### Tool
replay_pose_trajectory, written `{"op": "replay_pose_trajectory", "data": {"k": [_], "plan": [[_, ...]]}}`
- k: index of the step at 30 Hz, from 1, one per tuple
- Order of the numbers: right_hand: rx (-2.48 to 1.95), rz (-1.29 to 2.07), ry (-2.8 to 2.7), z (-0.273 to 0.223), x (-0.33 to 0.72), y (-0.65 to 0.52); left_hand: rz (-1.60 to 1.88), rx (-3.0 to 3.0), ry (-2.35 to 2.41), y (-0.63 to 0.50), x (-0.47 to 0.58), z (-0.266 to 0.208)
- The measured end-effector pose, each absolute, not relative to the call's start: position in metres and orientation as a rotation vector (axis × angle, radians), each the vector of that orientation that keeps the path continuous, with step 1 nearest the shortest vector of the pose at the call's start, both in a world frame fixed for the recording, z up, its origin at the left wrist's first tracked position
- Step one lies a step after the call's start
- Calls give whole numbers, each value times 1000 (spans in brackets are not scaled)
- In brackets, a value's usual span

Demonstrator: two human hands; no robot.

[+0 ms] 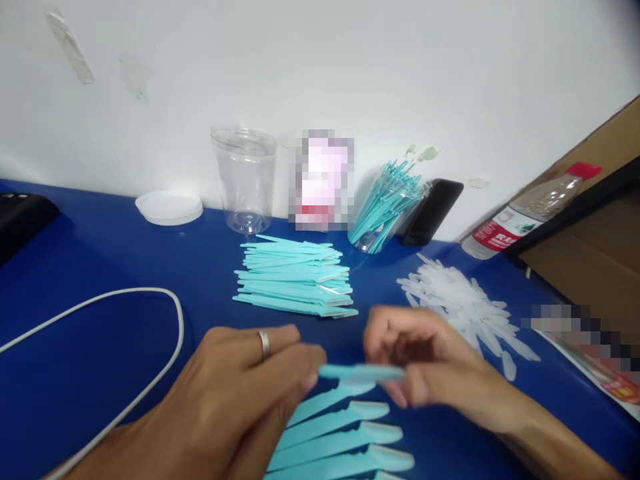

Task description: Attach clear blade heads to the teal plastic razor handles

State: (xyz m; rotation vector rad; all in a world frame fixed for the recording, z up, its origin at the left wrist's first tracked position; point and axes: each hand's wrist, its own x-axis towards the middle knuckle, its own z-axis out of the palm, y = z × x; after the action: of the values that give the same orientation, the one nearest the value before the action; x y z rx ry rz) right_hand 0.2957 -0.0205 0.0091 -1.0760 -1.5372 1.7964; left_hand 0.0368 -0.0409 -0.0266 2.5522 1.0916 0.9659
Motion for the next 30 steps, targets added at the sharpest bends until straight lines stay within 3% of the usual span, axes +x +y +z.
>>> {"op": "replay_pose_trajectory", "data": {"k": [4, 10, 19, 30], "plan": [[-1300, 1278, -1728, 14, 298, -15, 802, 2528, 1054, -21, 46, -30], [-1315, 886, -2204, 17, 312, -9, 811, 2567, 1074, -13, 48, -34], [-1348, 761, -2495, 16, 317, -6, 670, 2645, 1075, -15, 47, -32], [-1220, 862, -2475, 3, 309, -9, 592, 2545, 911, -15, 46, -30]]}}
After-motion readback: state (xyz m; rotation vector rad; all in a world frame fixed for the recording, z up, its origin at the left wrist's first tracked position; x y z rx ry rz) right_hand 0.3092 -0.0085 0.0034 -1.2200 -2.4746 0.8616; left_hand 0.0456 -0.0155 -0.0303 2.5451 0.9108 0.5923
